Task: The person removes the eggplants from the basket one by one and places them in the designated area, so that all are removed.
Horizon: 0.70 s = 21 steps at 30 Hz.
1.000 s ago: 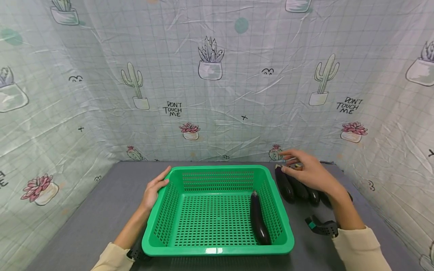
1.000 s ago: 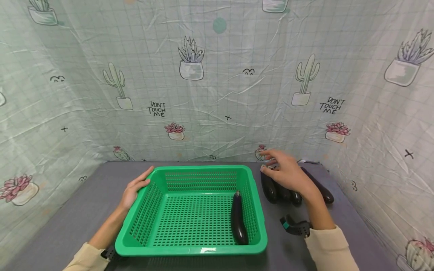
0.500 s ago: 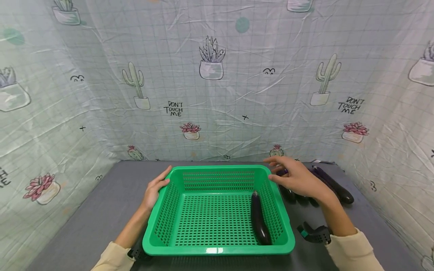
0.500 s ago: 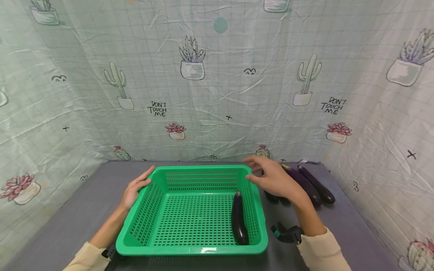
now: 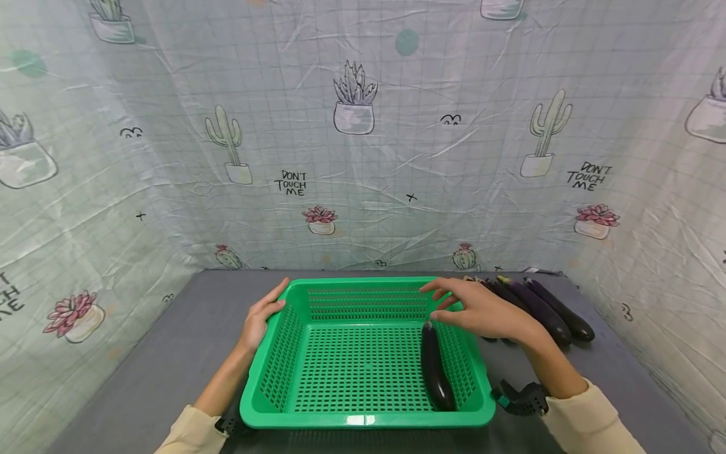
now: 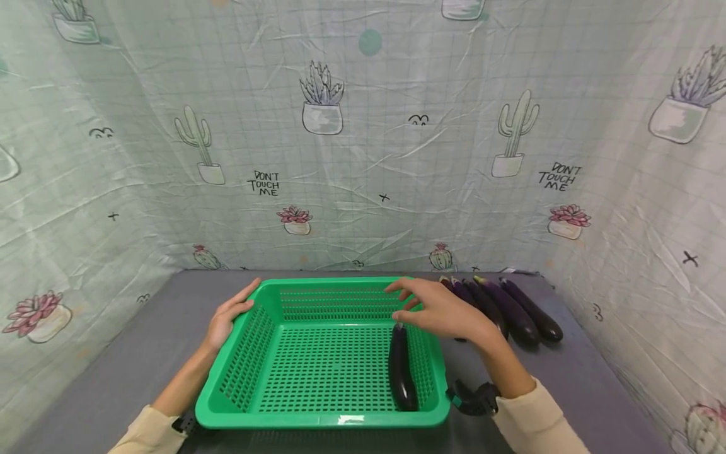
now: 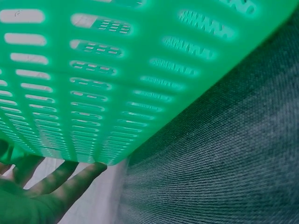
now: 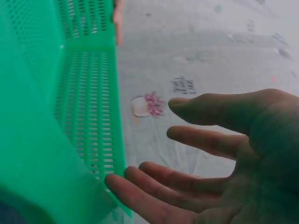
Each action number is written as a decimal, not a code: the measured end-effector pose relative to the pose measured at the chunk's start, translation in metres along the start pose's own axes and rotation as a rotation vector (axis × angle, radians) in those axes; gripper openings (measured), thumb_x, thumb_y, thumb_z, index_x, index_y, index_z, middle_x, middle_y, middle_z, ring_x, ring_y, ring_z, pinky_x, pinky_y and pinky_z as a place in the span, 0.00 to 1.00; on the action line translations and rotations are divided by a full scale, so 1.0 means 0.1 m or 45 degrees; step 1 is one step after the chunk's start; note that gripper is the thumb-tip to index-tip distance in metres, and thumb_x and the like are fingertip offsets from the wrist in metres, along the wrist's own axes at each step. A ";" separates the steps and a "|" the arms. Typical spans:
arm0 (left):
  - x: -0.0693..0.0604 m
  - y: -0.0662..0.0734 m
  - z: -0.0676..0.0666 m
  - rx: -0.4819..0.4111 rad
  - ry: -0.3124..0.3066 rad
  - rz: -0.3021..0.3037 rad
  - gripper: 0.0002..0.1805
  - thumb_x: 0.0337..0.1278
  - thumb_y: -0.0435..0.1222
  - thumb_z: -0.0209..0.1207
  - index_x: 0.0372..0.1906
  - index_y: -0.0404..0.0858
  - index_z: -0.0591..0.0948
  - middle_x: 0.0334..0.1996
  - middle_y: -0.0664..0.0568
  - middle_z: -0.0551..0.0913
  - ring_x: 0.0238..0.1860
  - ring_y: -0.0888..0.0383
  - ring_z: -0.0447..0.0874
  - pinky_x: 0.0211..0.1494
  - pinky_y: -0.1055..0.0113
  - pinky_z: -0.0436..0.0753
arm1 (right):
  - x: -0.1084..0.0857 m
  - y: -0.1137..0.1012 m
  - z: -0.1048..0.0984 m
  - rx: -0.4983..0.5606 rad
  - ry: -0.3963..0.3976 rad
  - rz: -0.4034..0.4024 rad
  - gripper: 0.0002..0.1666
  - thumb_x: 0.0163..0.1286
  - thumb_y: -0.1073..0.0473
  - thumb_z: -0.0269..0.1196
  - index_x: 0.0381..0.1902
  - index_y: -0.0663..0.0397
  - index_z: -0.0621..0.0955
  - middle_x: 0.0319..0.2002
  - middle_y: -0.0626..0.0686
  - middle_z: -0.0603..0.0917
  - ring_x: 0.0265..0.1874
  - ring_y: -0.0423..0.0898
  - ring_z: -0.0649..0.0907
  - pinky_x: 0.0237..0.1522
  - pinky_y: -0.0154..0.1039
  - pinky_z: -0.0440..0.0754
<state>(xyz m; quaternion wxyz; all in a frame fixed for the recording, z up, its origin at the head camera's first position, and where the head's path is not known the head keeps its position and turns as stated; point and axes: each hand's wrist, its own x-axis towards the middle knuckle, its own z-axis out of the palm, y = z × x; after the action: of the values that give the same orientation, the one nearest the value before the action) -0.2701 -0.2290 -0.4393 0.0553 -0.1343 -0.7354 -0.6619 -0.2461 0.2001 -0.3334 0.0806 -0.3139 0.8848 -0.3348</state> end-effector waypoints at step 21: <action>0.00 0.01 -0.01 0.058 0.014 0.004 0.30 0.82 0.34 0.42 0.80 0.28 0.57 0.82 0.35 0.51 0.84 0.37 0.41 0.64 0.90 0.64 | 0.54 -0.19 0.18 0.092 -0.525 0.506 0.29 0.73 0.47 0.68 0.68 0.47 0.77 0.65 0.60 0.78 0.54 0.57 0.85 0.44 0.51 0.91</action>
<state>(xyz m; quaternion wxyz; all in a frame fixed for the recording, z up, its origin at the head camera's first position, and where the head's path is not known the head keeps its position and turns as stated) -0.2696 -0.2295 -0.4388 0.0635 -0.1306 -0.7498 -0.6455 -0.2728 0.1467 -0.3313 0.3340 -0.1927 0.8813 -0.2730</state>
